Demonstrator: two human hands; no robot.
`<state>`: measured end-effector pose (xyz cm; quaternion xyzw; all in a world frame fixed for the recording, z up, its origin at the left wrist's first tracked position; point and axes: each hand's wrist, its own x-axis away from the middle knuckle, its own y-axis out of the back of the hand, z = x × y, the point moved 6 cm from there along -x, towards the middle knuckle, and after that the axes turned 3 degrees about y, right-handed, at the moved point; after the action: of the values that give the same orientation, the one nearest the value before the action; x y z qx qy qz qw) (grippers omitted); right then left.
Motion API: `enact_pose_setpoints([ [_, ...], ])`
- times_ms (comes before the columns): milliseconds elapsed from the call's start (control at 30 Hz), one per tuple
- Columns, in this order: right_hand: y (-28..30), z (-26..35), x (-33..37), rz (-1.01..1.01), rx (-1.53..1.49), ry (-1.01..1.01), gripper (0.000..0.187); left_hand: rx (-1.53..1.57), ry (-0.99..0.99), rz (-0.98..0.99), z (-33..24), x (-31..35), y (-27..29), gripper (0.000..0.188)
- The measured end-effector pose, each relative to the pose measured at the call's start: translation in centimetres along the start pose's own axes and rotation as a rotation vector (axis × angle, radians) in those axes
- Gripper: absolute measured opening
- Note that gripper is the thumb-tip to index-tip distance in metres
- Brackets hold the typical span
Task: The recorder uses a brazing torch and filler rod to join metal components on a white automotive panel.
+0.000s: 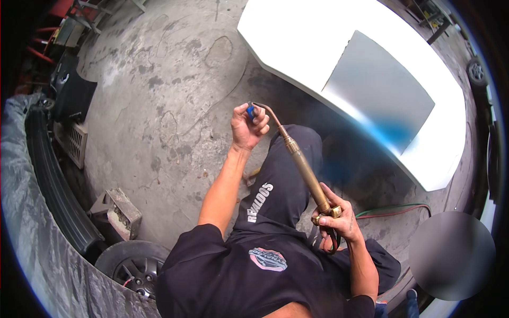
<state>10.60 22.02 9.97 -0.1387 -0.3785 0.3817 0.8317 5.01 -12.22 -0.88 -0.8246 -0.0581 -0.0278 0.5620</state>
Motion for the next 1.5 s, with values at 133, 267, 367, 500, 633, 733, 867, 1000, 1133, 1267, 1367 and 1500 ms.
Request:
enact_pose_setpoints([
  [133,0.1,0.1,-0.1,-0.014,-0.019,0.0,0.097,-0.026,-0.036,-0.069,0.3,-0.2,-0.6,0.05],
  [267,-0.5,0.7,-0.1,0.002,0.059,0.015,0.1,0.062,-0.054,-0.152,0.6,-0.5,-1.1,0.049],
  [367,-0.6,0.7,0.1,-0.001,0.058,0.003,0.1,-0.085,-0.055,-0.188,0.8,-0.6,-0.2,0.039],
  [500,-0.6,0.6,-0.2,-0.005,0.087,-0.049,0.1,-0.116,-0.16,-0.246,0.4,-0.5,1.9,0.021],
  [633,-1.0,0.5,-0.3,0.011,0.217,0.052,0.098,-0.089,-0.135,-0.303,1.0,-1.0,2.8,0.019],
  [733,-1.2,0.0,-0.3,-0.015,0.127,-0.014,0.097,-0.074,-0.142,-0.317,1.1,-1.0,3.0,0.017],
  [867,-0.6,0.3,-0.3,-0.01,0.112,-0.018,0.094,-0.078,-0.121,-0.326,1.1,-0.8,2.6,0.021],
  [1000,-0.7,0.5,-0.2,-0.007,0.09,-0.007,0.094,-0.12,-0.112,-0.306,1.1,-0.9,3.0,0.028],
  [1133,-0.5,0.2,0.2,-0.018,0.07,0.007,0.094,-0.081,-0.099,-0.259,1.0,-0.9,0.6,0.035],
  [1267,-0.3,0.0,0.2,-0.04,0.033,0.017,0.094,-0.027,-0.119,-0.179,1.0,-0.9,0.2,0.036],
  [1367,-0.3,0.2,0.1,-0.03,0.059,0.047,0.094,-0.033,-0.134,-0.146,1.4,-0.6,1.3,0.03],
  [1500,-0.4,0.8,-0.1,-0.027,0.037,0.06,0.095,-0.038,-0.12,-0.084,1.3,-0.8,0.9,0.025],
])
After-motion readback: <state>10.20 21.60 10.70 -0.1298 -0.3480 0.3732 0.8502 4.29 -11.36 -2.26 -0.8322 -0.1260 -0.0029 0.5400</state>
